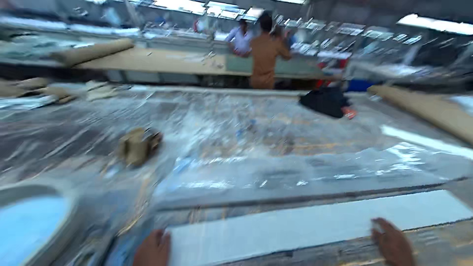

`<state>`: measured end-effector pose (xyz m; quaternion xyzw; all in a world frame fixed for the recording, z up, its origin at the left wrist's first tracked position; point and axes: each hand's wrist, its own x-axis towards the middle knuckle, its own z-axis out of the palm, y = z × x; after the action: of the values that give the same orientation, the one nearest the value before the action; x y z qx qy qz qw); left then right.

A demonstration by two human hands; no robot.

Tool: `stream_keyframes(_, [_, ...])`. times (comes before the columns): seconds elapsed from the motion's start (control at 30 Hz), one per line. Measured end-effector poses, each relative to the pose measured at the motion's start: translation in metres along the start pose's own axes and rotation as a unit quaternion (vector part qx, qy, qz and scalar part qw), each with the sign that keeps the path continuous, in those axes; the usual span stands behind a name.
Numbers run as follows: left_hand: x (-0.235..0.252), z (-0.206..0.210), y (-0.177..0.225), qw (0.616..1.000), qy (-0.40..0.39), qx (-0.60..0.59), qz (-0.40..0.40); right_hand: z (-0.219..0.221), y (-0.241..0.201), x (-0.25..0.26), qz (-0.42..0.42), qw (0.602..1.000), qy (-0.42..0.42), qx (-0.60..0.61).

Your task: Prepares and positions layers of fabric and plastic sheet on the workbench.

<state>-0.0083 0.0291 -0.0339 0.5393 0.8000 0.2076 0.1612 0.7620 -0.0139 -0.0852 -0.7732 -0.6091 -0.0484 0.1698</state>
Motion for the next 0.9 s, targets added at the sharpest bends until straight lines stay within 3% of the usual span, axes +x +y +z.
stream_keyframes(0.3, [0.001, -0.001, 0.019, 0.995, 0.046, 0.047, -0.072, 0.005, 0.007, 0.005, -0.026, 0.998, -0.012, 0.053])
stream_keyframes(0.9, [0.004, 0.004, 0.021, 0.993, 0.084, 0.073, -0.046, -0.005, -0.009, 0.005, -0.01, 0.999, -0.004, 0.05])
